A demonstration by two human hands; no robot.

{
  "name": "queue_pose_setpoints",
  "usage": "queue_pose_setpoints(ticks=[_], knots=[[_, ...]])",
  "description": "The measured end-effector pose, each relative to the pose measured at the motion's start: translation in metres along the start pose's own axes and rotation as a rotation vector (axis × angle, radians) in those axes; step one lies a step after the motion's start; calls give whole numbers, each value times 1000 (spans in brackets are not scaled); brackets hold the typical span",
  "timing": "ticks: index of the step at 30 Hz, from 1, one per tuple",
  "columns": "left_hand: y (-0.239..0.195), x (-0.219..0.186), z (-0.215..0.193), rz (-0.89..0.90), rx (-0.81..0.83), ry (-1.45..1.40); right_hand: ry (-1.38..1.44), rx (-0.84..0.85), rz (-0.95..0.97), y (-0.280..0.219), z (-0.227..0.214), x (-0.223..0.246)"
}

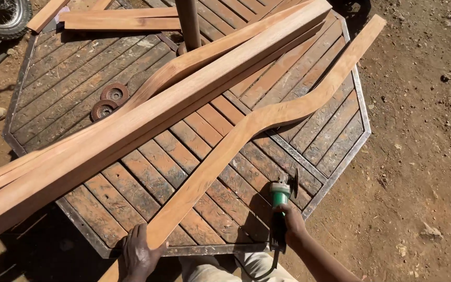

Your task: Sanding a curved wooden beam using an angle grinder with a sanding disc

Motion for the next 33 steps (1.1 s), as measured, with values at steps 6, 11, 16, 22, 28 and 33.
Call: queue_pose_setpoints(ticks=[6, 11, 16, 22, 28, 33], knots=[[11, -67, 120, 78, -39, -38, 97, 123, 134, -11, -91, -4], [30, -163, 187, 120, 21, -237, 101, 165, 3, -27, -150, 40], [29, -191, 176, 138, 66, -143, 85, -1, -55, -49, -156, 72], [23, -174, 164, 190, 68, -138, 527, 34, 31, -39, -165, 43], [15, -132, 137, 276, 151, -19, 352, 72, -53, -82, -159, 48], [-25, -146, 77, 517, -102, -169, 626, -131, -40, -110, -131, 41]])
Point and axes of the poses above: each hand's wrist, its own y-axis towards the middle knuckle, its own z-axis out of the palm, x = y × z, the point moved 3 cm from there along y, towards the middle knuckle
